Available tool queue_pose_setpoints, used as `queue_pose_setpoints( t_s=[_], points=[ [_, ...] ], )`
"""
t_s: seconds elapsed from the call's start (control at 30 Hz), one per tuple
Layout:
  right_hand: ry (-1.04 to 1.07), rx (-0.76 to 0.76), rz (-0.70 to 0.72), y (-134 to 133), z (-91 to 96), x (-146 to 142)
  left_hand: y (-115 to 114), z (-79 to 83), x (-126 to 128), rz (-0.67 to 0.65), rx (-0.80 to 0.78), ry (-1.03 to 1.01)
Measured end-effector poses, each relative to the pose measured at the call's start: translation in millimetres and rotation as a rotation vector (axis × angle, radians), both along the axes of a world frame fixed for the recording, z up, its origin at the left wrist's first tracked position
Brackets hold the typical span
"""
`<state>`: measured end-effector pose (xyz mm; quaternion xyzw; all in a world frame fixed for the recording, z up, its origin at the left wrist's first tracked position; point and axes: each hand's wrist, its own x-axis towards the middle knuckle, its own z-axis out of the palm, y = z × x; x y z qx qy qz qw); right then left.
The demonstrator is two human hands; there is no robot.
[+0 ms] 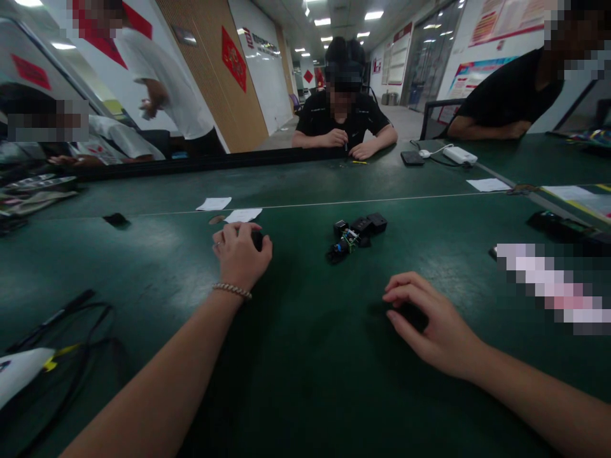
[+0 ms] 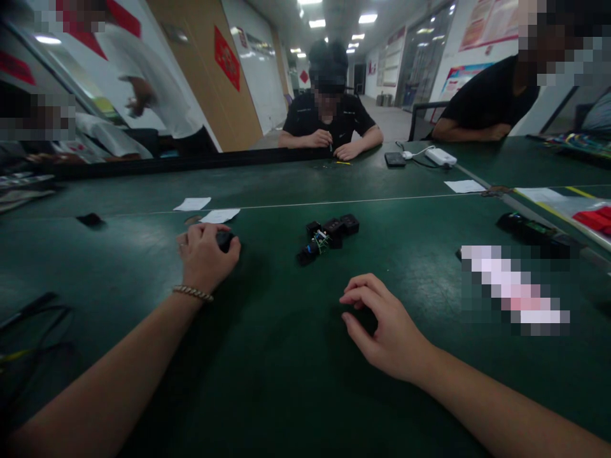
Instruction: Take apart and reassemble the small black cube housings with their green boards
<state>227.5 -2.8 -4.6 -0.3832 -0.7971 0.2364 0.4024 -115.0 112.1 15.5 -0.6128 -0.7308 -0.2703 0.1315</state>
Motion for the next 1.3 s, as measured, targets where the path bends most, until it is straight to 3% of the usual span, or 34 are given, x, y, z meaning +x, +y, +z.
queue_pose_setpoints(
  t_s=[0.2,0.3,0.43,0.63,0.8,0.97,1.1,1.17,1.23,1.3],
  points=[
    [0.000,-0.032,0.011,0,0.2,1,-8,1.1,46,-0.476,-0.039,-0.045],
    [-0.012,-0.039,0.016,0,1.4,2,-10,4.4,78,-0.632,-0.080,-0.075],
    [-0.029,-0.039,0.011,0,2.6,2,-1,15.6,125,-0.670,-0.064,-0.058],
    [-0.029,-0.026,0.021,0,4.3,1,27,20.0,171,-0.566,-0.203,0.031],
    [-0.039,-0.035,0.024,0,5.2,1,38,10.1,176,-0.563,-0.244,0.017],
    [-0.019,-0.049,0.030,1,4.4,1,27,12.1,171,-0.640,-0.142,-0.059],
    [0.009,-0.075,0.012,2,3.7,0,-1,16.5,160,-0.747,-0.073,-0.137],
    [0.038,-0.104,-0.012,3,2.2,0,-22,15.4,152,-0.891,-0.038,-0.319],
    [0.086,-0.150,-0.040,4,-0.5,1,-45,12.1,142,-0.961,-0.089,-0.501],
    [0.135,-0.214,-0.062,5,-3.7,1,-68,7.7,134,-0.951,-0.208,-0.660]
  ],
)
